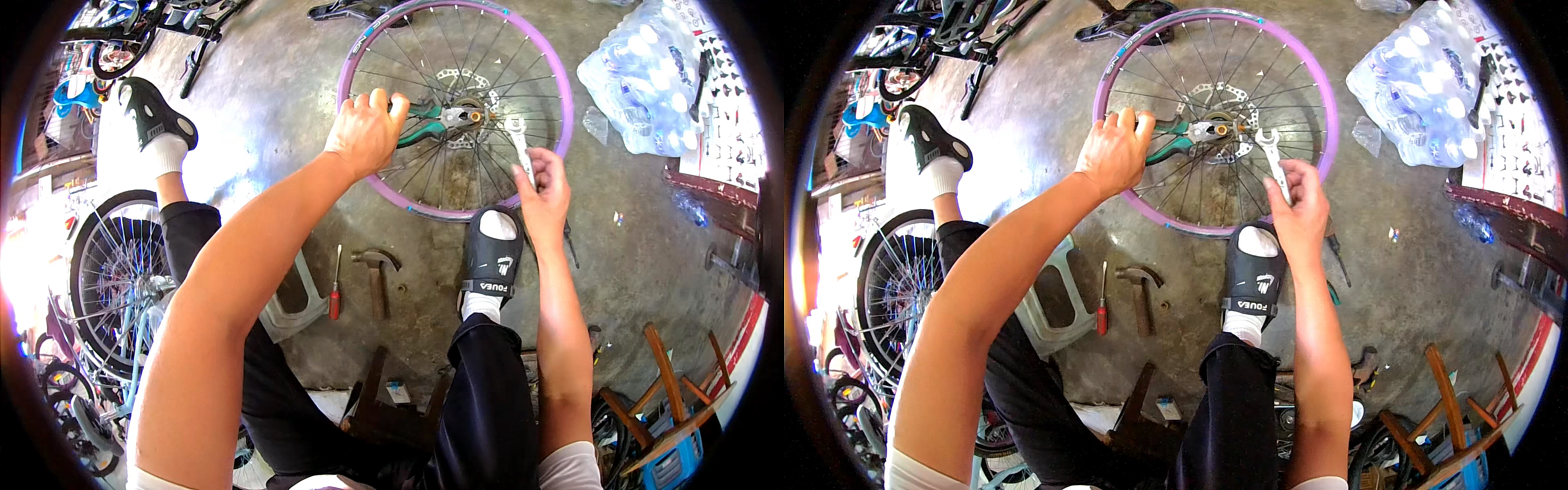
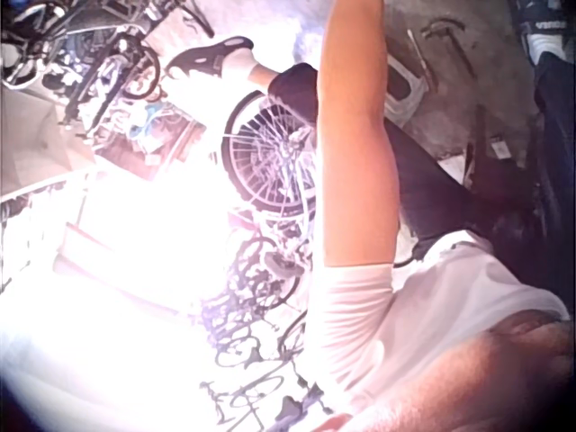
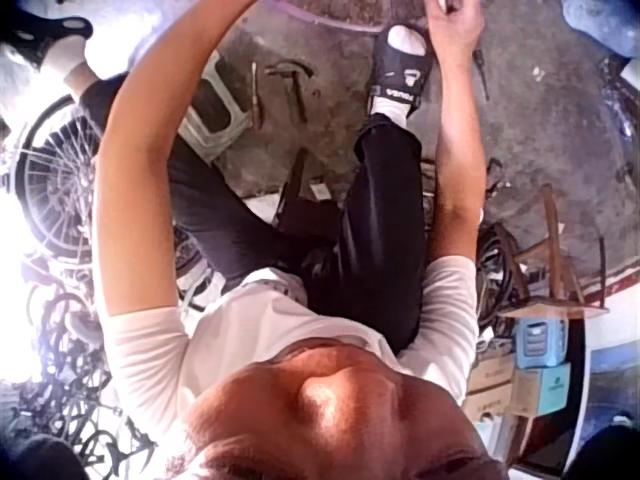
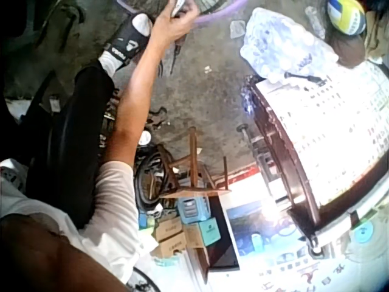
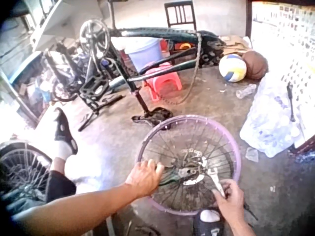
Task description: The person repairs a bicycle wheel by using a hammer to tap a metal rod into the hub, then uses pliers and a wrench to tighten or adjust the axle components.
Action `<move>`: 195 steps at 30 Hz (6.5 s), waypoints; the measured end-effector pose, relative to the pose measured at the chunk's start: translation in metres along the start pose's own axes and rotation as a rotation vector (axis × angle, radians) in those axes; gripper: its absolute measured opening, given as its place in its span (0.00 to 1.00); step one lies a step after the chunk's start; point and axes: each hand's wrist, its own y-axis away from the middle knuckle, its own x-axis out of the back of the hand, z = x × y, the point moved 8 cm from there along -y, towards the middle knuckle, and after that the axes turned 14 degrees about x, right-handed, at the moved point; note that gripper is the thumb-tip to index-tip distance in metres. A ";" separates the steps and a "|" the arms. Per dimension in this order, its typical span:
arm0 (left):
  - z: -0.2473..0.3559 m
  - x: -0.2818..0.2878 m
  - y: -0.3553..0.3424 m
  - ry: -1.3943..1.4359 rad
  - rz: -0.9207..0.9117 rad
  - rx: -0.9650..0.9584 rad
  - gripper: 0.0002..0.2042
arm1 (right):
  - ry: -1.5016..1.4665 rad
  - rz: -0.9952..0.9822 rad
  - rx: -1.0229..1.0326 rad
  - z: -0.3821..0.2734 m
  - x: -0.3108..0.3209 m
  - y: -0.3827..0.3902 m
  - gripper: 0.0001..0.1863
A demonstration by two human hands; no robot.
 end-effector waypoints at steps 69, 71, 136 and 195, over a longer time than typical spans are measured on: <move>0.002 -0.001 0.001 -0.018 0.021 0.033 0.25 | 0.503 -0.172 0.419 -0.068 -0.063 -0.068 0.19; 0.003 -0.001 0.000 -0.010 0.024 0.032 0.24 | 0.430 -0.228 0.413 -0.062 -0.065 -0.066 0.19; 0.003 -0.004 0.000 -0.024 0.050 0.036 0.24 | 0.573 0.027 0.268 0.009 0.058 0.078 0.14; -0.121 -0.058 0.171 -0.209 -0.634 0.199 0.24 | -0.241 0.629 -0.792 0.076 0.171 0.302 0.18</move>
